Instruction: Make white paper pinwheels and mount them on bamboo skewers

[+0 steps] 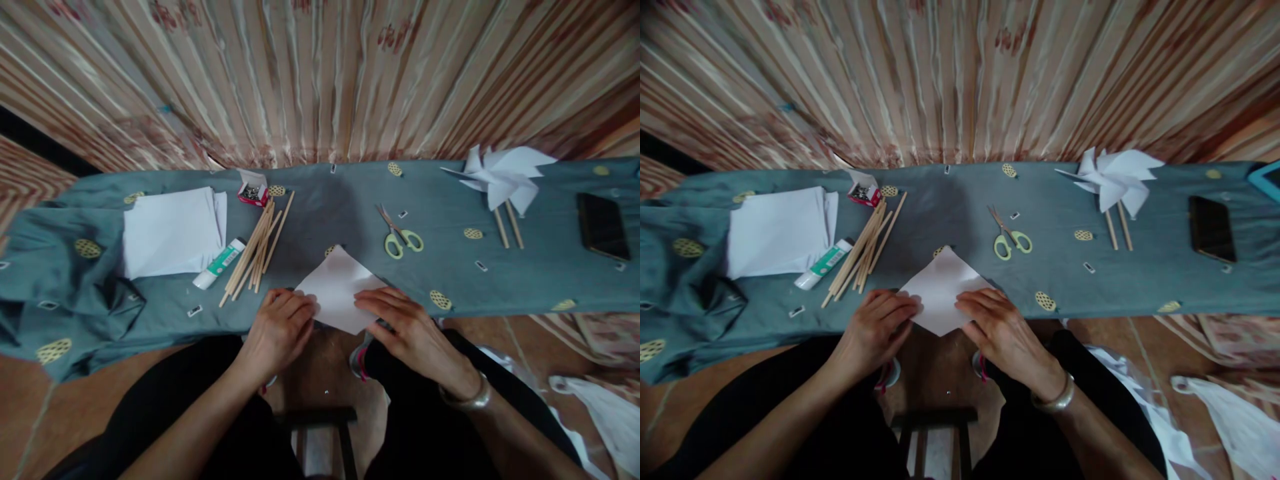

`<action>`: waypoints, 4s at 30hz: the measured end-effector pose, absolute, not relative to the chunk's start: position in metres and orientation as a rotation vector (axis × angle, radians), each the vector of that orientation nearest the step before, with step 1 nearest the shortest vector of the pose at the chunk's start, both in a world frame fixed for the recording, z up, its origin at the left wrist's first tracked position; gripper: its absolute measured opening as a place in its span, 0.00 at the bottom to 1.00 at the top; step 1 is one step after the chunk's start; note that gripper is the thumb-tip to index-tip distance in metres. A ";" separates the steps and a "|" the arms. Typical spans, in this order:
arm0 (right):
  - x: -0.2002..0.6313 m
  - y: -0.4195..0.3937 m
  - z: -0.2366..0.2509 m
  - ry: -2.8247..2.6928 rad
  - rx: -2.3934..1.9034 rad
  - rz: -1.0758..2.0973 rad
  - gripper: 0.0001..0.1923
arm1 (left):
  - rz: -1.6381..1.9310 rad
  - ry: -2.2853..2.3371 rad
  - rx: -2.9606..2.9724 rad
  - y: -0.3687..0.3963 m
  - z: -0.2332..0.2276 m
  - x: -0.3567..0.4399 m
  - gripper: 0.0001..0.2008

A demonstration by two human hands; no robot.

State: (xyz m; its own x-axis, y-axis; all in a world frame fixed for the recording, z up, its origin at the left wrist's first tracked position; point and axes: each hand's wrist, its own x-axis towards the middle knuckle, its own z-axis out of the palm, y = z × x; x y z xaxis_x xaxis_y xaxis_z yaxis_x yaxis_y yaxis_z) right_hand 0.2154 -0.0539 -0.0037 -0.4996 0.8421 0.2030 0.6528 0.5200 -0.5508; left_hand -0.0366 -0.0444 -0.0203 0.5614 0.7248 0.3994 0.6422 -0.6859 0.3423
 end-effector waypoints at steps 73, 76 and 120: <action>0.204 -0.040 -0.050 -2.027 -1.673 0.090 0.24 | 0.318 1.285 2.783 -0.060 -0.050 -0.017 0.29; 0.219 -0.041 -0.052 -1.975 -1.687 0.142 0.24 | 0.325 1.370 2.780 -0.066 -0.049 -0.037 0.29; 0.209 -0.027 -0.013 -1.085 -1.291 1.263 0.19 | 0.827 1.476 2.417 -0.048 -0.036 -0.043 0.27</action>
